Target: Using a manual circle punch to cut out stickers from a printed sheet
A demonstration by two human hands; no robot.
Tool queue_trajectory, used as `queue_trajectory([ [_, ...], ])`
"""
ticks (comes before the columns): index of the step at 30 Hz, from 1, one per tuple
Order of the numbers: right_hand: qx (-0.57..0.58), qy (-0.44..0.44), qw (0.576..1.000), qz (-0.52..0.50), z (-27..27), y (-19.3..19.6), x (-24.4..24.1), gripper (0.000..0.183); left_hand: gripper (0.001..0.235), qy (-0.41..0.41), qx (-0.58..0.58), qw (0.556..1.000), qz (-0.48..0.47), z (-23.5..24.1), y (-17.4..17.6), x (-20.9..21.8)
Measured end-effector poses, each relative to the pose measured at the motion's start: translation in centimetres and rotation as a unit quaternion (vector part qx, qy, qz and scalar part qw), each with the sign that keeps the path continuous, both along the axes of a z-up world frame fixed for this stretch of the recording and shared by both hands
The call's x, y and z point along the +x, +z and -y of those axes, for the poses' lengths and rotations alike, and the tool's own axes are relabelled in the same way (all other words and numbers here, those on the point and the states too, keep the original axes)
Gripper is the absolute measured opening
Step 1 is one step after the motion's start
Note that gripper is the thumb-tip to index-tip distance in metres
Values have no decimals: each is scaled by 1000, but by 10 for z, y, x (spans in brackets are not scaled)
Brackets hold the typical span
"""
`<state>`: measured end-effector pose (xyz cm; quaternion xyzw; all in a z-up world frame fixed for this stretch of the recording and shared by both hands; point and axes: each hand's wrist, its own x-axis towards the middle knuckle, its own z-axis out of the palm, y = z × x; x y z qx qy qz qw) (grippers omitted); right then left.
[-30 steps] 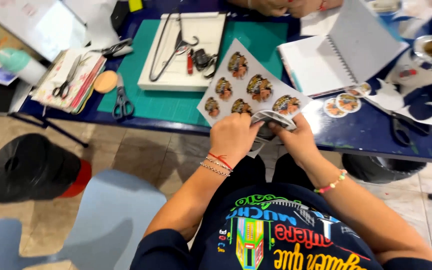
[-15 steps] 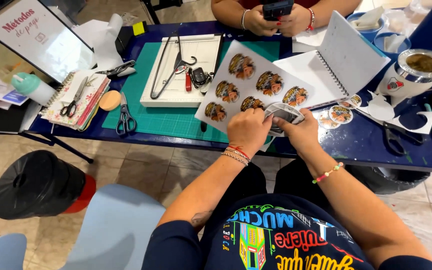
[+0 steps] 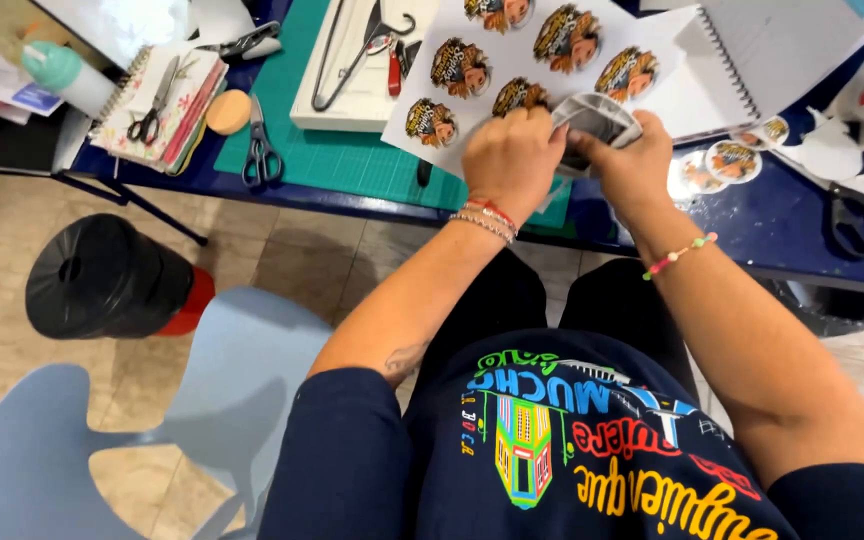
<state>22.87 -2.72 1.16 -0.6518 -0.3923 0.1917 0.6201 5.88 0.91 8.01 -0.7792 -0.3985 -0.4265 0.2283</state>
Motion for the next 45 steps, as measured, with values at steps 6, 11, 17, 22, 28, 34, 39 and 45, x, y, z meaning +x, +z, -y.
queue_trajectory([
  [6, -29, -31, 999, -28, -2, 19, -21, 62, 37, -22, -114, 993, -31, -18, 9, -11],
  [11, -96, 3, 995, -32, 19, 32, -45, 75, 40, -18, -150, 986, -65, -8, 16, -26],
  [17, -16, 27, 992, -123, 53, 11, -37, 73, 50, -63, -200, 978, -14, 6, 7, -51],
  [22, 41, -23, 997, -54, 64, 23, -58, 69, 66, -124, -303, 934, 146, 56, -6, -57],
  [28, 153, -18, 985, 82, 79, 19, -79, 55, 140, -302, -637, 559, 436, 73, -46, -18],
  [34, 196, 83, 961, 176, 90, 5, -77, 67, 79, -388, -515, 499, 579, 77, -31, -13],
  [39, 211, 40, 959, 186, 75, 13, -49, 73, 65, -355, -556, 455, 599, 73, -25, -33],
  [45, 39, 150, 953, 261, 82, 42, -43, 47, 78, -409, -527, 499, 553, 74, -26, -29],
])
